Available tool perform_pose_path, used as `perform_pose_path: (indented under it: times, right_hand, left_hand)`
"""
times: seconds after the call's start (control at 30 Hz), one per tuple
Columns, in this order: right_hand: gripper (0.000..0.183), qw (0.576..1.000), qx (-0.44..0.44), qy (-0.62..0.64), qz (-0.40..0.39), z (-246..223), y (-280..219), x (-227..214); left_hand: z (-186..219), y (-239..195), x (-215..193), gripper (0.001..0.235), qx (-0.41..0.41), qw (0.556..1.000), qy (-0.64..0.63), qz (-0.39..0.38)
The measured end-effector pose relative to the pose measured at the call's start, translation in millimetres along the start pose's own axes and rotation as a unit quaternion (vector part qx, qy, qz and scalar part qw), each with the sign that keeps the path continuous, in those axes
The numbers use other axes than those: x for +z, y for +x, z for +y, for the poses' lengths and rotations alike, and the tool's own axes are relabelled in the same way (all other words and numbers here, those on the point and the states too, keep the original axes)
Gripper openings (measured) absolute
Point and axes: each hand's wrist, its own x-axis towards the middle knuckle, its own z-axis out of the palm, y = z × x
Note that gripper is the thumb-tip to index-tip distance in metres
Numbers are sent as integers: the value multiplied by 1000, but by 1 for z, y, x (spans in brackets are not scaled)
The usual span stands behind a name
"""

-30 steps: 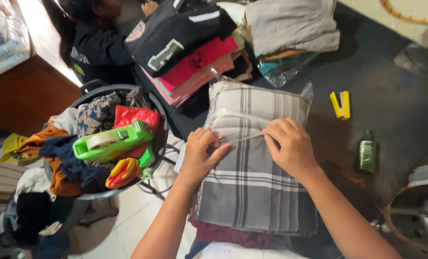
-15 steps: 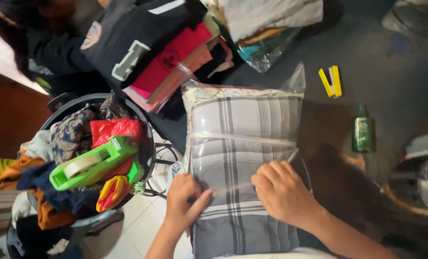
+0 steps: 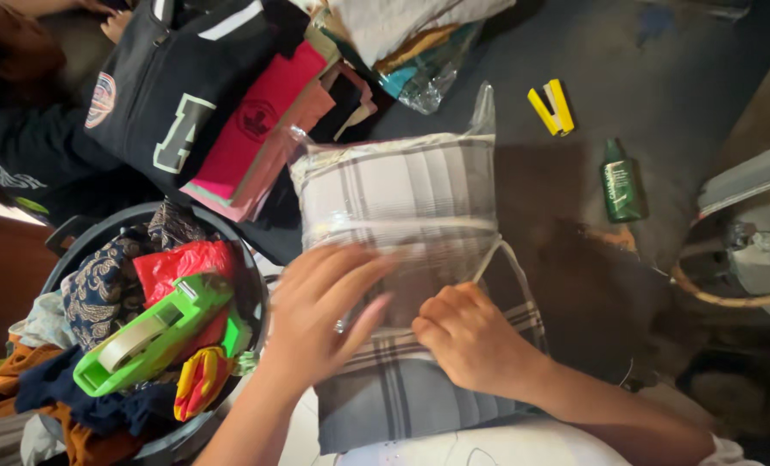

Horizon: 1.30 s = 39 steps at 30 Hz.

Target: The person places folded clothes into a clear plastic bag, folds the top edge, and secures it with a yellow stapler. The person handles a red shirt and a plaid shirt, then staples the bag closed.

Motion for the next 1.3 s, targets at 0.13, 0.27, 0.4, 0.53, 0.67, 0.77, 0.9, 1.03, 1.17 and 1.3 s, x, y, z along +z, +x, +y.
perform_pose_path:
  times: [0.13, 0.27, 0.4, 0.53, 0.67, 0.77, 0.9, 1.03, 1.17, 1.3]
  right_hand:
    - [22, 1000, -4, 4, 21, -9, -8, -6]
    - [18, 983, 101, 114, 101, 19, -42, -23]
    - [16, 939, 255, 136, 186, 72, -59, -30]
    - [19, 936, 256, 165, 178, 114, -56, -6]
    - [20, 947, 222, 149, 177, 130, -65, 5]
    - [19, 958, 207, 144, 139, 135, -74, 7]
    - [14, 946, 208, 245, 51, 155, -66, -9]
    - [9, 934, 193, 291, -79, 161, -68, -23]
    - [11, 929, 191, 292, -120, 154, -81, -26]
    - [16, 947, 165, 248, -122, 132, -102, -23]
  left_hand:
    - [6, 50, 62, 41, 25, 992, 59, -109]
    - [6, 31, 89, 62, 18, 982, 111, -148]
    - [6, 31, 86, 71, 15, 981, 114, -155]
    - [13, 37, 84, 64, 20, 980, 113, -161]
    - [11, 38, 85, 63, 16, 980, 112, -161]
    - [13, 34, 84, 64, 5, 979, 109, -171]
    - [14, 41, 82, 64, 2, 979, 105, -178]
    - [20, 35, 83, 64, 5, 976, 123, -180]
    - [31, 24, 85, 59, 52, 966, 158, -197]
    - [39, 13, 89, 48, 102, 951, 154, -248]
